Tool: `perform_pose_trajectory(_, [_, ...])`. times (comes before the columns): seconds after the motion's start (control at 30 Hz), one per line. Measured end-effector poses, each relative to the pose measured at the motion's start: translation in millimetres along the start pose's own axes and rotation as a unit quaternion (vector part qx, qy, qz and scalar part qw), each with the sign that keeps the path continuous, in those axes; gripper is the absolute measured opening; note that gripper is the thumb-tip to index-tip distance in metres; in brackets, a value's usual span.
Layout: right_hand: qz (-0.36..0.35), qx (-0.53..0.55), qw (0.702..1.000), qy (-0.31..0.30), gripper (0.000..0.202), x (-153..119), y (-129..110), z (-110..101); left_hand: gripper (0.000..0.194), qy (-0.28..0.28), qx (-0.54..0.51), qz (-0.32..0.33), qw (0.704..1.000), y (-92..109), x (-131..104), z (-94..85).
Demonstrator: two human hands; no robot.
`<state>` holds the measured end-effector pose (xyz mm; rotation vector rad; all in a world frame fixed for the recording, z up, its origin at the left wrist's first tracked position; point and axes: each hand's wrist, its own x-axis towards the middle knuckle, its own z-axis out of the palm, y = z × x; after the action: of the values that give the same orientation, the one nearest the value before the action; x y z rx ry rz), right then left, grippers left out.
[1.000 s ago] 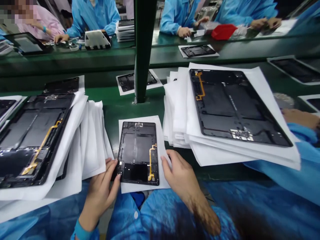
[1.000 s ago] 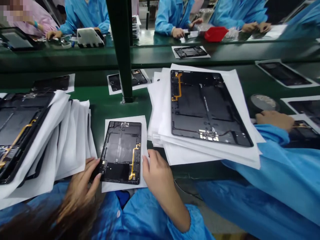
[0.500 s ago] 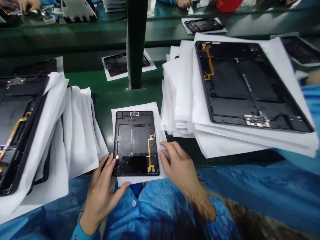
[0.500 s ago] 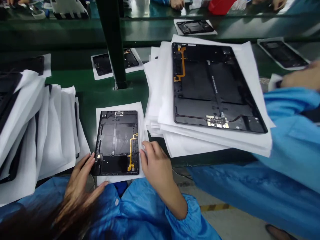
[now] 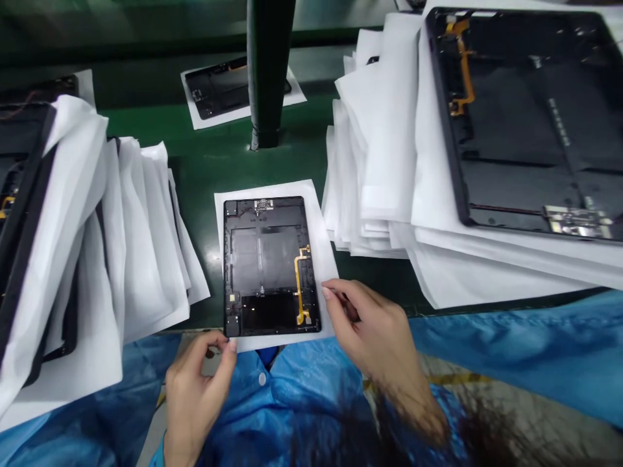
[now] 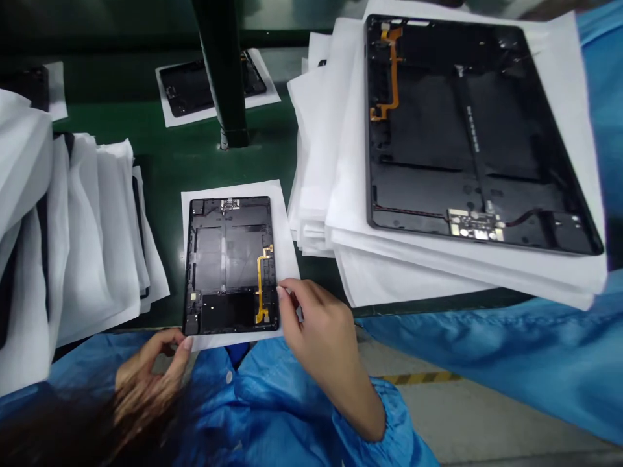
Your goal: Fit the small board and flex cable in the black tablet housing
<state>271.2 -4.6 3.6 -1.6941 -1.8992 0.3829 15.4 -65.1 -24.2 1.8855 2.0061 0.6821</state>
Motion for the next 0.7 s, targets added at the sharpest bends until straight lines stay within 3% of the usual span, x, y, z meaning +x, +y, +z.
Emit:
perform_pose_trajectory(0.23, [0.037, -0.014, 0.999, -0.014, 0.021, -2, 11, 11, 0.024, -0.120, 0.018, -0.061, 0.991, 4, -3, 2.0])
perform_pose_trajectory(0.7, [0.081, 0.015, 0.996, -0.024, 0.018, -2, 15, 15, 0.022, -0.130, -0.019, -0.050, 0.990, 12, -1, 0.5])
